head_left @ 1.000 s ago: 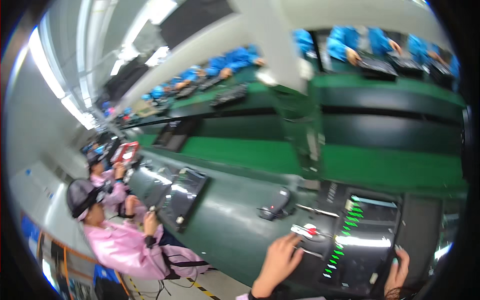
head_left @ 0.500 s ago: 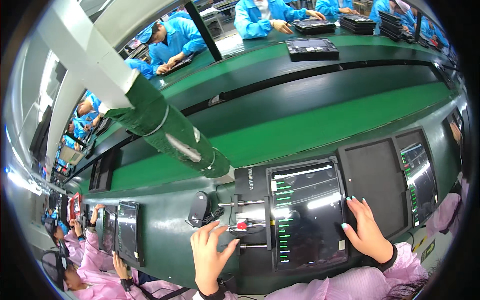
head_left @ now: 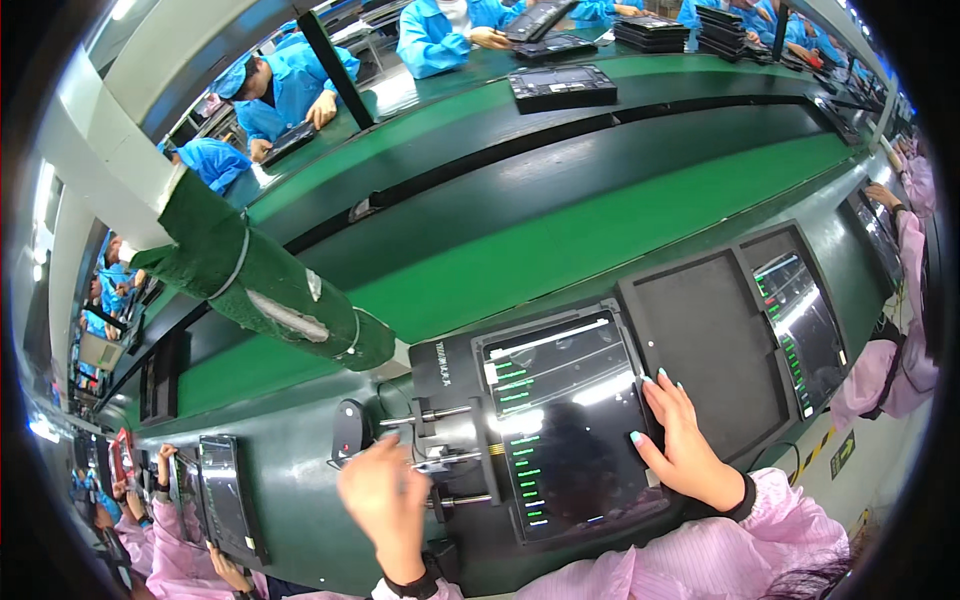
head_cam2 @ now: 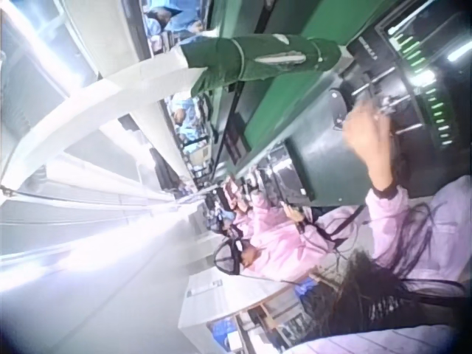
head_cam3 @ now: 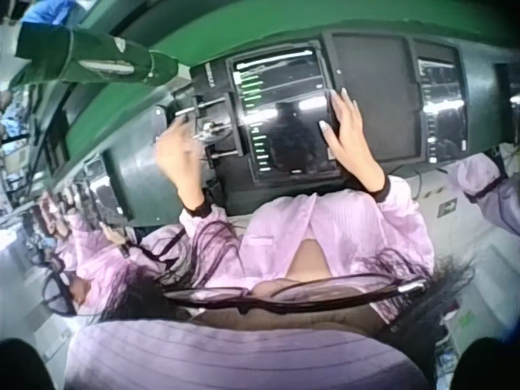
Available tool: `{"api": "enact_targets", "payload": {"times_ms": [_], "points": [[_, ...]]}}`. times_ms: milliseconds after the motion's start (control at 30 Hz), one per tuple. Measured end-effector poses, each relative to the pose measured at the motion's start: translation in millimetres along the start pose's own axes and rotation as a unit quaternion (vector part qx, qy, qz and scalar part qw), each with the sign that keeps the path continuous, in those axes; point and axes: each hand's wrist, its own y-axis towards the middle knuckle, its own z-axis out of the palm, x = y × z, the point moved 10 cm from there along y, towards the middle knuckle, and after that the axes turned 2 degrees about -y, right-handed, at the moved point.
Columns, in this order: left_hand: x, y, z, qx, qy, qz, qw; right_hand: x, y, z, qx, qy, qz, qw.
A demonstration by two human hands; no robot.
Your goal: Testing the functional components of tablet devices on a production line and recording metrics on a log sheet.
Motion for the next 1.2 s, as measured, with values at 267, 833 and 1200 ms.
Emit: {"api": "enact_targets", "payload": {"times_ms": [267, 833, 1200], "points": [[61.0, -13.4, -0.9, -0.035, -0.174, -0.164, 0.970, -21.1, 5.0, -6.0, -0.046, 0.253, 0.054, 0.965], [68.7, -16.7, 7.8, -0.063, -0.199, -0.161, 0.965, -4.8, 7.2, -23.5, -0.113, 0.478, 0.028, 0.871], [67.0, -13.2, 8.1, -0.081, -0.251, -0.145, 0.953, 45.7, -2.7, 38.7, 0.128, 0.683, 0.242, 0.677]]}}
